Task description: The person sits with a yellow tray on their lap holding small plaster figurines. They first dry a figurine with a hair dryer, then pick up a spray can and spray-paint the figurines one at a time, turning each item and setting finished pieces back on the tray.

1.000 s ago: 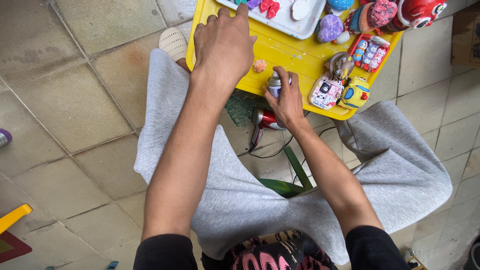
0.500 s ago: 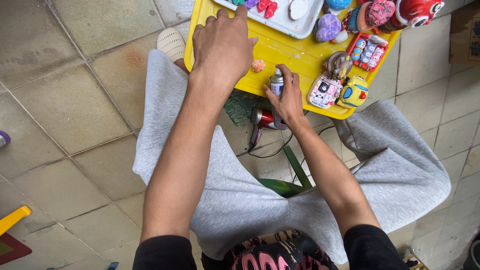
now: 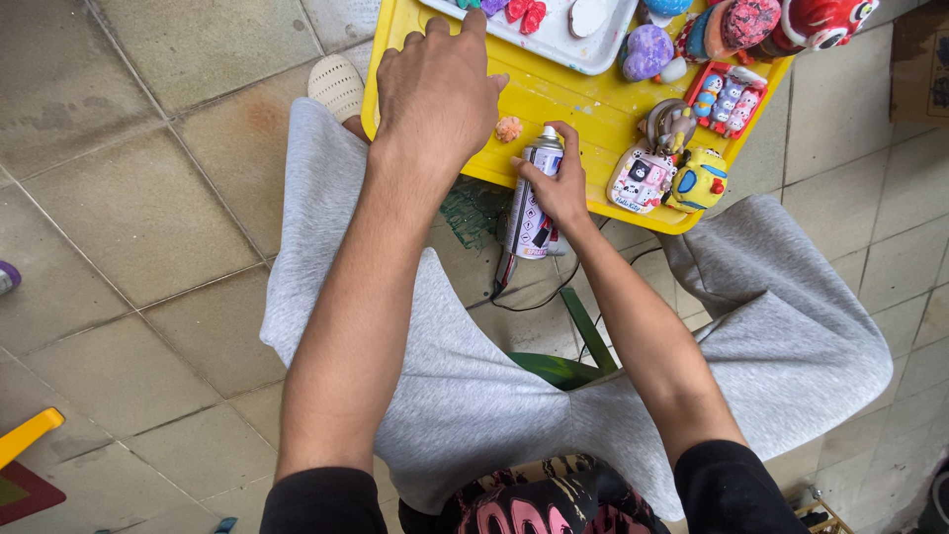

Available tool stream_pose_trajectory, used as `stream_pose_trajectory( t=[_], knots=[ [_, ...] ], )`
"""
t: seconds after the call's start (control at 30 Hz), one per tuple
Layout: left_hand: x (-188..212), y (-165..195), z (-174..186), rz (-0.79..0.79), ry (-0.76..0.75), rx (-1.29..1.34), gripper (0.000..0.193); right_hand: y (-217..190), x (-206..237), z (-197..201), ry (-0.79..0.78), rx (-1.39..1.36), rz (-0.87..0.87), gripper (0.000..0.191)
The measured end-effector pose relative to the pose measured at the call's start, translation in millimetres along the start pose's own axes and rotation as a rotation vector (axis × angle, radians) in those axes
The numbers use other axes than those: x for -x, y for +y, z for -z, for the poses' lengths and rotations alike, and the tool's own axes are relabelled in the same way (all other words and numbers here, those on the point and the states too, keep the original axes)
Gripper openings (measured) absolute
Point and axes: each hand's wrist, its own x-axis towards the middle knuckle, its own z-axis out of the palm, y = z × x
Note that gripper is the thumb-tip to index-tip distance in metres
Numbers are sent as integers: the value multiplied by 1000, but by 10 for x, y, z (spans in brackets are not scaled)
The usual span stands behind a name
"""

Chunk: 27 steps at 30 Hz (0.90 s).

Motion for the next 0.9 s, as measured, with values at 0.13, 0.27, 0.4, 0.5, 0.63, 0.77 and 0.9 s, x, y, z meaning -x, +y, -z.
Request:
stream_pose_trajectory(
  t=[0.13, 0.27, 0.4, 0.5, 0.63, 0.77, 0.9],
  knots=[
    [9, -5, 26, 0, 2, 14, 61, 28, -10, -12, 18, 66, 11, 72],
    [12, -10, 53, 5, -1, 3, 59, 51, -2, -4, 31, 107, -67, 74],
    [6, -5, 68, 7, -2, 16, 59, 75, 31, -4, 18, 127, 36, 72],
    [11, -1, 71, 3, -8, 12, 59, 63, 54, -4, 15, 112, 2, 73],
    [10, -7, 76, -10, 22, -10, 61, 33, 95, -5, 14, 127, 42, 72],
    [10, -11, 81, -5, 25, 1, 61, 16, 131, -31, 41, 140, 36, 74],
    [26, -23, 95, -27, 56, 20, 63, 11, 154, -112, 126, -4, -64, 74]
  ],
)
